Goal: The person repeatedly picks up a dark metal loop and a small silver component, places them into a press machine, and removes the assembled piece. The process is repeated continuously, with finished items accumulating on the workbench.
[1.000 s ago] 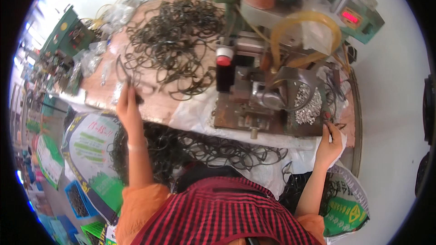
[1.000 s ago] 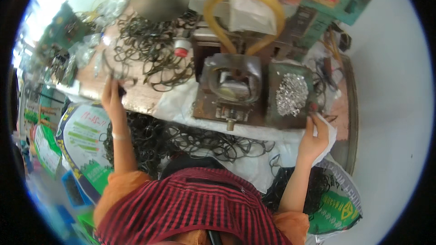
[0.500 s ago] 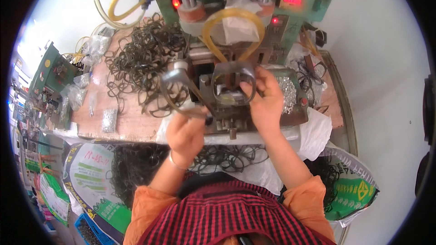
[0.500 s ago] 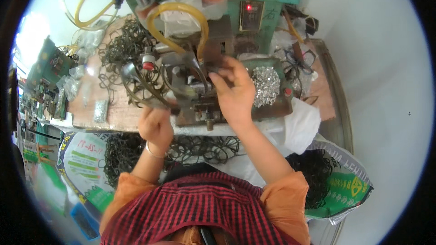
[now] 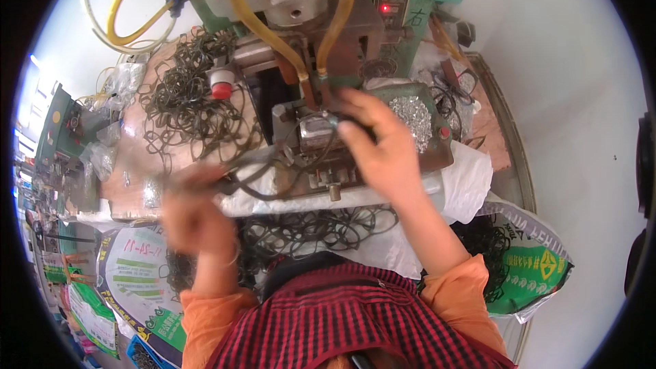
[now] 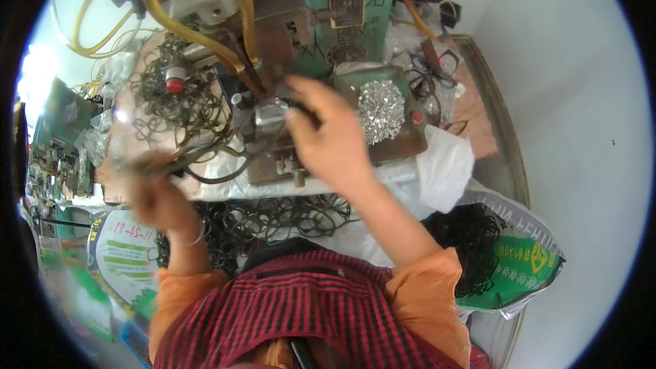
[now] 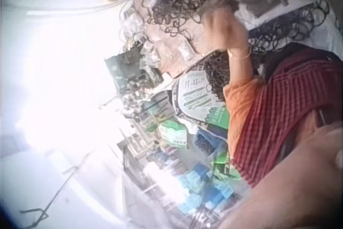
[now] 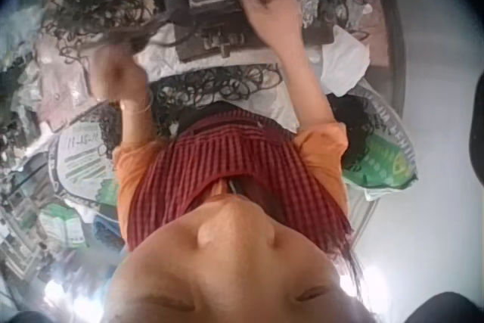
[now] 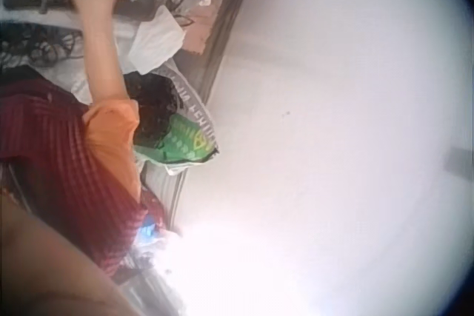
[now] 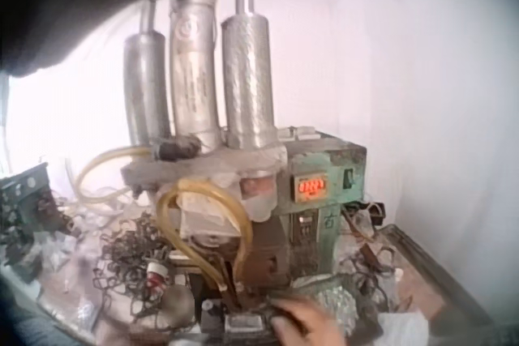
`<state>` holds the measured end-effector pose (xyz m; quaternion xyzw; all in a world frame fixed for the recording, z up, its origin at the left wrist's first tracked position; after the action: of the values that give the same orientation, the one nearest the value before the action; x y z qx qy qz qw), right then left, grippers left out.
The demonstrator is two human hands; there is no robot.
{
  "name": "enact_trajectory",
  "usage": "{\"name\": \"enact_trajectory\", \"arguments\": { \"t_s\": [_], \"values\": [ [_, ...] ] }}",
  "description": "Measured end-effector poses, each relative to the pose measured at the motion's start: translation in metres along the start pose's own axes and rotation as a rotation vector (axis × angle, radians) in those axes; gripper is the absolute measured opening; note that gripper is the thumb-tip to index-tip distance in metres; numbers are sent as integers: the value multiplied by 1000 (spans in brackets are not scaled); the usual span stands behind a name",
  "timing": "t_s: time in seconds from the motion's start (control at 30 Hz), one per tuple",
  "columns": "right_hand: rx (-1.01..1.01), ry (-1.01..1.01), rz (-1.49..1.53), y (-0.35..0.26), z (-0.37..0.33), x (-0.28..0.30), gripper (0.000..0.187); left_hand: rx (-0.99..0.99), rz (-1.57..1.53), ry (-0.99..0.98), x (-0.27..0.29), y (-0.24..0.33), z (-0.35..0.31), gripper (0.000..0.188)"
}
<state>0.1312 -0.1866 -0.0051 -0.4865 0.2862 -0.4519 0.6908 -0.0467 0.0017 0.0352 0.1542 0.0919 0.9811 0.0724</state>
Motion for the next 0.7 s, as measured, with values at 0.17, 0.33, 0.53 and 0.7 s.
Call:
{"name": "enact_trajectory", "arguments": {
  "t_s": [0.17, 0.33, 0.53, 0.7],
  "values": [
    [72, 257, -1160, 76, -13, 89, 28, 84, -297, -88, -37, 22, 16, 16],
    [213, 204, -1019, 88, -16, 99, 20, -238, -253, -87, -63, 30, 23, 28],
    [157, 347, -817, 68, 1, 103, 13, -355, -260, -146, -102, 25, 9, 32],
    [129, 292, -858, 87, -2, 108, 16, -416, -280, -112, -106, 22, 3, 28]
  ]
}}
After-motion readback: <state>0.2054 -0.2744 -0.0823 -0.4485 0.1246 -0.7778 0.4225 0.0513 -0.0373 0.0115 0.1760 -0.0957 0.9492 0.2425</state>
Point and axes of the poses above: each hand's wrist, its own z-axis towards the middle knuckle, its own x-axis out of the back of the hand, y = z × x, the point moved 4 cm from there along z, towards the middle knuckle, and after that the axes turned 5 degrees about z, right-handed, at the moved point
